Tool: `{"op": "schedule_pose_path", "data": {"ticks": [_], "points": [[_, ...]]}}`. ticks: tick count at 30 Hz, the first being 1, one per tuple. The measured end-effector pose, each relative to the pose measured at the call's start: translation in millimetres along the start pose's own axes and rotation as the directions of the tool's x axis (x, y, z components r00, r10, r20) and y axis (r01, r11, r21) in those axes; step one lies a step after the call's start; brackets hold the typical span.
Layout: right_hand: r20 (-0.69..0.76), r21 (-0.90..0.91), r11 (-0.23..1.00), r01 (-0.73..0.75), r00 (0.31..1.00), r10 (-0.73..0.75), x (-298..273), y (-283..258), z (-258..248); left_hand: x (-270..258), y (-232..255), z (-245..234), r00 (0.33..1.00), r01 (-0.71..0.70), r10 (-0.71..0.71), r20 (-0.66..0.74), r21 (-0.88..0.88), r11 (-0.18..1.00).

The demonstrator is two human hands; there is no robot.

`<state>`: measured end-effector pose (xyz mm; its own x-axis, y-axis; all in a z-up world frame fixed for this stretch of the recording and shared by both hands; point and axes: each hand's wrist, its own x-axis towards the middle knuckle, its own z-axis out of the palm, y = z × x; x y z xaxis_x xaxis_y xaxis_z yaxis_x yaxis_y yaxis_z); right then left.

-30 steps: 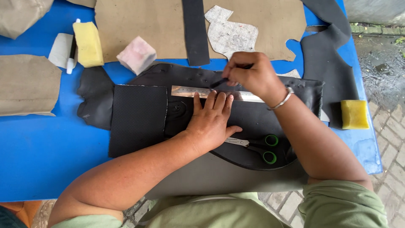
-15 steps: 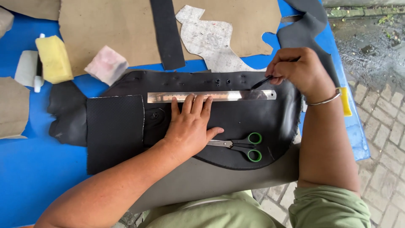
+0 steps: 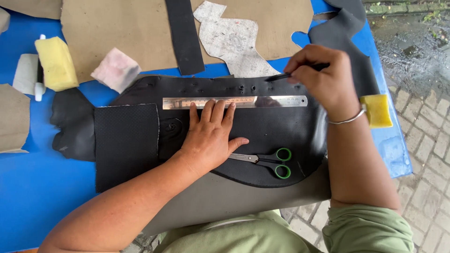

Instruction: Marking points on a piece of leather using a ruler and a pen for layout

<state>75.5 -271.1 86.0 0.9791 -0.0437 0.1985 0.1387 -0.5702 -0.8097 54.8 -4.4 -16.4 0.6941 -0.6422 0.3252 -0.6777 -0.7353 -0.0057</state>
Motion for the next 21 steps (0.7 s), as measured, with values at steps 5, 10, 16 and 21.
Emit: {"op": "schedule_pose_path", "data": {"ticks": [5, 10, 16, 21], "points": [[0.066, 0.295, 0.956, 0.011, 0.997, -0.032, 10.5, -21.9, 68.3, -0.8, 1.8, 3.3, 0.994, 0.037, -0.023, 0.103, -0.133, 0.99], [0.169, 0.365, 0.923, 0.123, 0.966, -0.195, 26.4, -38.2, 132.3, -2.2, 1.6, 10.0, 0.998, 0.041, -0.035, 0.045, -0.136, 0.99], [0.2, 0.318, 0.93, 0.185, 0.946, -0.257, 44.2, -38.0, 175.5, -2.4, -0.1, 13.7, 0.996, 0.065, -0.052, 0.073, -0.204, 0.977], [0.237, 0.3, 0.953, -0.033, 0.971, -0.041, 37.0, -33.6, 144.4, -1.9, -0.6, 9.1, 0.996, 0.043, -0.03, 0.082, -0.157, 0.987]]}}
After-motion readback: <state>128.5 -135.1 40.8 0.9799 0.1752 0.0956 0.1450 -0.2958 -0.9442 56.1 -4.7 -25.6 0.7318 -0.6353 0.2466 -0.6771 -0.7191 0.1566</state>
